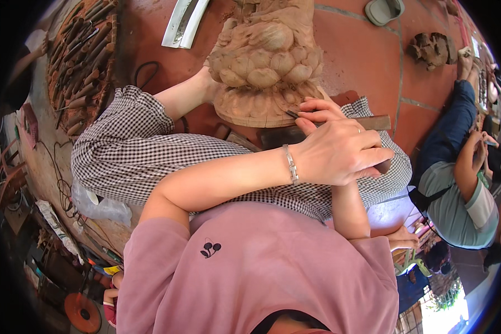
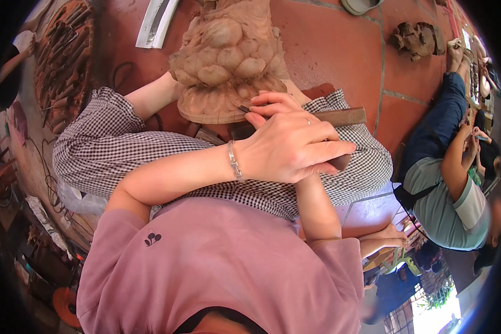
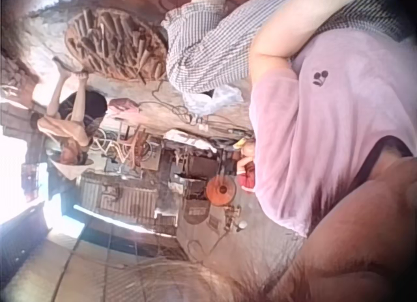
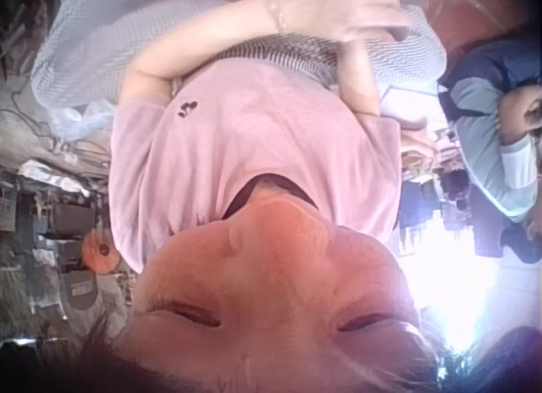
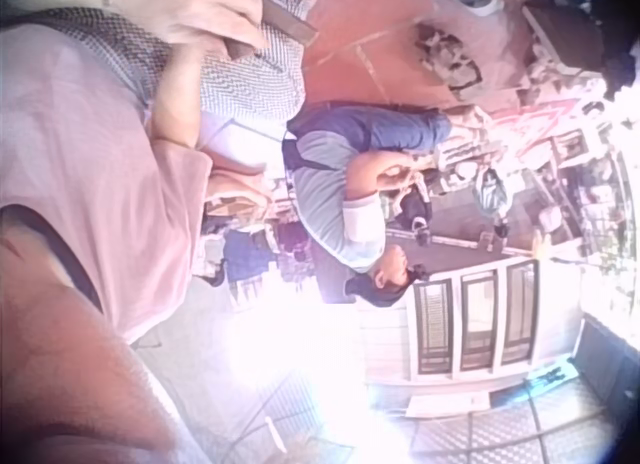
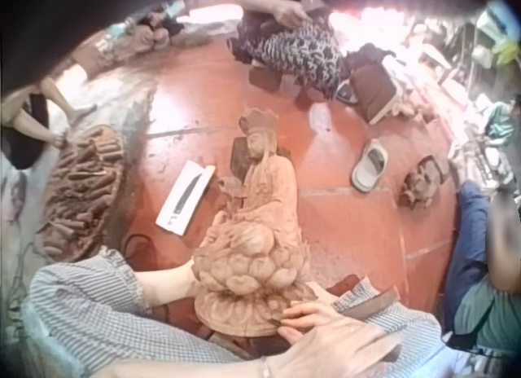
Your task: The person sits on the floor and carves a wooden sculpture using a chisel and mallet. They repeatedly strike the chisel to shape the wood and occasionally pause to wipe away debris.
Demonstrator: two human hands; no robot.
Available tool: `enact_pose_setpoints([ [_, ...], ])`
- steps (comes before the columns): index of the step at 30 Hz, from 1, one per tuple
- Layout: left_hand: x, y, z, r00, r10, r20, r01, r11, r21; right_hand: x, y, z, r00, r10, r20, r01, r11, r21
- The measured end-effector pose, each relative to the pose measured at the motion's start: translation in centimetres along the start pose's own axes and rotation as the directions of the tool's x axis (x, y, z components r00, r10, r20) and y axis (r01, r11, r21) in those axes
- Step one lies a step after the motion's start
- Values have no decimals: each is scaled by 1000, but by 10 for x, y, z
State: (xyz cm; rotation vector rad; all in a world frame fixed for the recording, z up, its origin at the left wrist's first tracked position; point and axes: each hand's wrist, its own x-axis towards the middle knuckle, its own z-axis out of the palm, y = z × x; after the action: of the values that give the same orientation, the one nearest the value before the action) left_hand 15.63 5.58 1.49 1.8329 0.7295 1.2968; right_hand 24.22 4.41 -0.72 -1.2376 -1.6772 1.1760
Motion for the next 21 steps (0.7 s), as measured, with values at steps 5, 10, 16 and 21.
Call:
enact_pose_setpoints([
  [5,0,-4,1,1000,-19,-20,20,998,60,7,7,-5,998,-32,57,33,999,-18],
  [10,-8,-5,-5,999,50,11,-51,996,72,-1,12,7,999,-54,-2,54,998,41],
  [16,-22,-15,-15,953,295,69,-302,912,278,-1,6,2,996,-86,35,87,996,-2],
  [21,-17,12,-17,932,350,97,-361,922,137,-2,23,-65,991,-135,-19,113,892,-437],
])
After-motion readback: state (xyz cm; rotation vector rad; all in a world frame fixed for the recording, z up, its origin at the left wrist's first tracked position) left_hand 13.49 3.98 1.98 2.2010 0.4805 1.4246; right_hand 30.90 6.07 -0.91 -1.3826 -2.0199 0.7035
